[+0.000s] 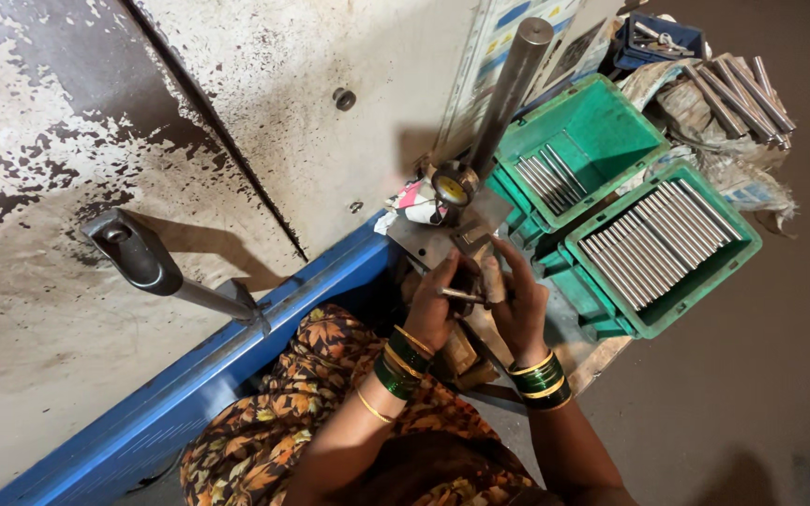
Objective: The person operates a metalworking machine, using a cloth to wipe a metal rod held in the chuck. They open and close the machine door, adjust the rod, and place it into a green storage box containing similar rods.
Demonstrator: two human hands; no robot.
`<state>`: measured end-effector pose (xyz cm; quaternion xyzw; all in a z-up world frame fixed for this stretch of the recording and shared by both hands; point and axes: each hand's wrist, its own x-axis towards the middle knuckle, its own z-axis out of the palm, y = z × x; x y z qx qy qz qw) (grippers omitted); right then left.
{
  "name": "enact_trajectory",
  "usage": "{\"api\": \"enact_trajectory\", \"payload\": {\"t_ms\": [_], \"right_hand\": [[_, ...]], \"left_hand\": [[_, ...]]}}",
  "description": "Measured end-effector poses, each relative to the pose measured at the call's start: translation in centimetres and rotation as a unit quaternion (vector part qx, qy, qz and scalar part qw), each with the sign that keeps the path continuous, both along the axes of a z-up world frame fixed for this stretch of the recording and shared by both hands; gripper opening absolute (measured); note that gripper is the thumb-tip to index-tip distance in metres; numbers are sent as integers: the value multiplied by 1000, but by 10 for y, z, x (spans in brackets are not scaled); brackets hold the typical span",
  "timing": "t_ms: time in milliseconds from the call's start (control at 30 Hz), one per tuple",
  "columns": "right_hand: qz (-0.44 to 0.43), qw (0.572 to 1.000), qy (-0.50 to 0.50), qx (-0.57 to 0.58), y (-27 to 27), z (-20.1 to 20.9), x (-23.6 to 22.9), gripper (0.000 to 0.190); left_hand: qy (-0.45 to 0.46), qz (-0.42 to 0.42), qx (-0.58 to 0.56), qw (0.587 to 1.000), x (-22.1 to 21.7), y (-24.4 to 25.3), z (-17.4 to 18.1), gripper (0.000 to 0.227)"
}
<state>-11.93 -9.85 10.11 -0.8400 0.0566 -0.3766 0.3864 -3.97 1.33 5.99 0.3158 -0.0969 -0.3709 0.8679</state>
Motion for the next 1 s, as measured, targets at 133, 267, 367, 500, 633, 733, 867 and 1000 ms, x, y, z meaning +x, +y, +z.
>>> {"api": "enact_trajectory", "payload": {"t_ms": [133, 267, 367, 500, 633, 733, 867, 1000], "right_hand": [[35, 989, 46, 138, -3, -6, -1, 43], [36, 954, -35, 297, -20, -9, 0, 36], [58, 961, -125, 238, -39, -5, -4, 41], [-1, 943, -110, 314, -57, -2, -12, 42], [-57, 948, -85, 300, -69, -10, -23, 40], [-68, 957, -69, 274, -79, -20, -29, 42], [-72, 960, -55, 263, -87, -28, -29, 41], [-71, 959, -48, 268, -95, -24, -18, 40]], "left_hand": [[17, 55, 54, 997, 2, -16, -23, 21], [-28, 97, 109, 989, 17, -32, -46, 26], [-116, 87, 170, 975, 25, -45, -54, 17], [-535, 275, 265, 754, 40, -65, -53, 33], [-699, 221, 380, 564, 63, -94, -59, 37], [-758, 249, 388, 462, 79, -116, -71, 32], [-780, 255, 420, 388, 87, -131, -91, 29], [-789, 226, 446, 357, 84, -131, -94, 28]]}}
